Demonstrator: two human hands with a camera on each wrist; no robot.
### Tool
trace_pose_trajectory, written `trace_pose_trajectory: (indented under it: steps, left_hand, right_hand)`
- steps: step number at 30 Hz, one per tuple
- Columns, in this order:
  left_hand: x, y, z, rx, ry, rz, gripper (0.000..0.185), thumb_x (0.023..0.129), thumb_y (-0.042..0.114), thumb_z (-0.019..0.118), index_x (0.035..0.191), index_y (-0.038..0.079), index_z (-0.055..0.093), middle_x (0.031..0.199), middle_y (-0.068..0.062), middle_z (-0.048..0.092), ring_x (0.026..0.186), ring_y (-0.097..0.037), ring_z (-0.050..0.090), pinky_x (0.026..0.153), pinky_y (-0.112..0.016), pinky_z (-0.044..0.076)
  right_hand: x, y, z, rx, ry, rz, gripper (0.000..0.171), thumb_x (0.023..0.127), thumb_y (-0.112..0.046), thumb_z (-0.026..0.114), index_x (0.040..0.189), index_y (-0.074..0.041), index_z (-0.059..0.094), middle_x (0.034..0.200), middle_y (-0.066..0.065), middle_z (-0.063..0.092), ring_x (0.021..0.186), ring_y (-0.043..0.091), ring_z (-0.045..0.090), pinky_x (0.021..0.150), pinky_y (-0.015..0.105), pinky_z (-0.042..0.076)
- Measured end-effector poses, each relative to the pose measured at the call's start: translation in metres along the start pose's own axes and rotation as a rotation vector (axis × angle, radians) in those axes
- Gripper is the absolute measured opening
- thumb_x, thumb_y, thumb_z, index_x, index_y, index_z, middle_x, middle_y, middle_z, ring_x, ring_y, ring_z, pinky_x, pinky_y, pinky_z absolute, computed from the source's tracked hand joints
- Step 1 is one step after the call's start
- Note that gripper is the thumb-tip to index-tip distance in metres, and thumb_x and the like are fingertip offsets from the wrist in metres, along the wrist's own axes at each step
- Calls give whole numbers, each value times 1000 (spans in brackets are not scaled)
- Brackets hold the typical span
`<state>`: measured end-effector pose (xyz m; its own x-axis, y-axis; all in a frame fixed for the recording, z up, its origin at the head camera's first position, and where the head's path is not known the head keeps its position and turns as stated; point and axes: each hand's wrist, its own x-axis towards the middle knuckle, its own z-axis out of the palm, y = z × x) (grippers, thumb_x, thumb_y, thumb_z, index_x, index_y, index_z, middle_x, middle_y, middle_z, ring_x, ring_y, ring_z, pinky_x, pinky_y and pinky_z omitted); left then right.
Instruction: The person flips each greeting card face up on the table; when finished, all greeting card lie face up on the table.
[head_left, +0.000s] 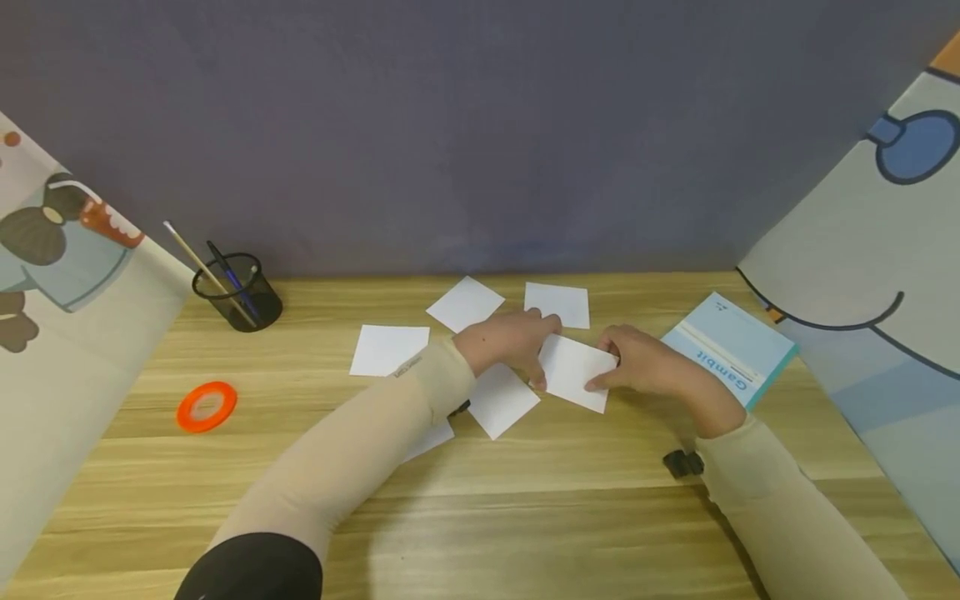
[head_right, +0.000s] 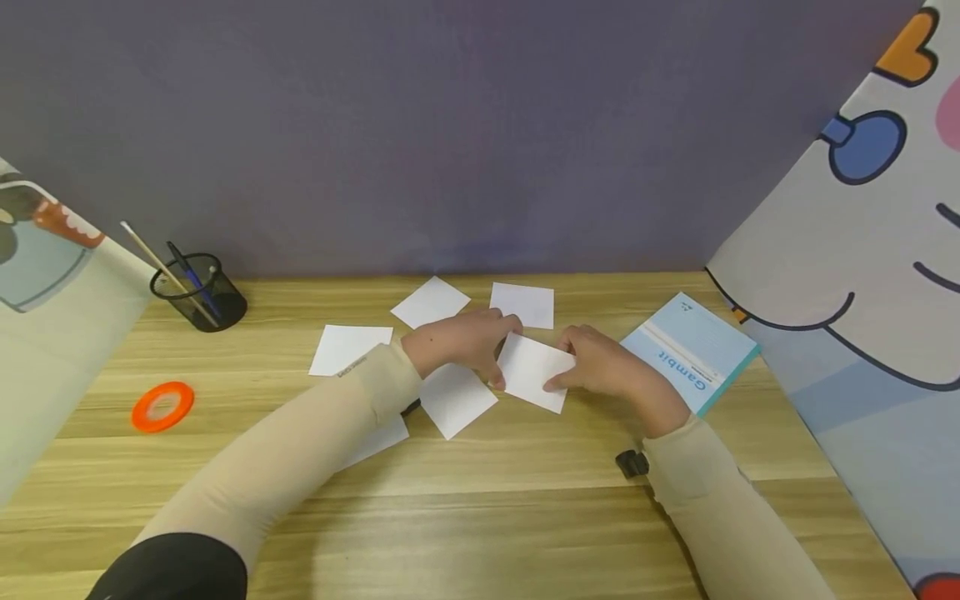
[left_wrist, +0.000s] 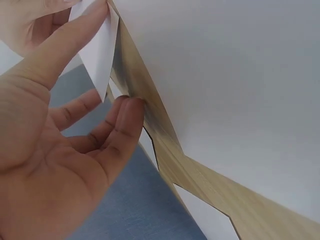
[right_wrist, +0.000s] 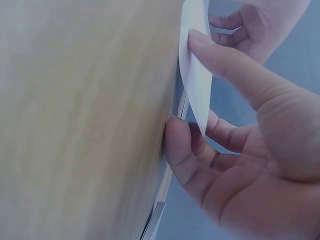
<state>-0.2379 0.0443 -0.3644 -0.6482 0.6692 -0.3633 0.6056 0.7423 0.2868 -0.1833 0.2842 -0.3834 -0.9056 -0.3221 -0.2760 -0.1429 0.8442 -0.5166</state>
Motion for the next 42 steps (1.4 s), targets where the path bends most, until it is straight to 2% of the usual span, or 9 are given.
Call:
trace_pose_trajectory:
  steps: [5,11,19,29,35,42]
  left_hand:
    - [-2,1,1,-63,12,17,90,88,37,90,160,22,37,133,-4,64,112,-18,65,93,-36,57]
    - [-1,-3,1,-136,34,60,84,97,27,82,164,21,33,142,-4,60,122,-18,63,98,-33,56]
    - [4,-8,3,-292,47,133,70,101,12,74,161,15,37,139,-8,64,123,-17,66,97,-28,57]
    - [3,-12,-2,-355,112,155,57,104,15,69,155,17,42,128,-7,67,113,-18,66,95,-32,56]
    - [2,-11,-2,-383,131,139,55,106,17,68,155,22,42,131,-5,64,115,-19,65,94,-33,55]
    - [1,-12,-1,-444,181,172,52,107,14,66,154,24,45,126,-3,62,114,-17,67,90,-30,57]
  right_hand:
    - [-3,1,0,24,9,28,54,88,-34,89,112,0,55,98,13,63,81,21,55,66,32,48]
    - [-8,1,-3,38,21,61,56,90,-36,87,115,-3,50,92,9,62,77,20,53,65,32,46]
    - [-13,3,-3,88,38,46,54,93,-33,85,118,-1,49,95,11,64,78,20,57,65,31,50]
    - [-14,6,-1,179,52,41,56,101,-23,75,139,7,45,109,21,69,81,19,71,69,34,60]
    - [-16,3,-2,209,73,36,52,104,-19,72,140,8,45,111,22,68,84,21,72,70,34,61]
    - [-18,3,-4,209,114,33,53,105,-22,70,142,8,46,118,24,68,91,22,73,73,36,63]
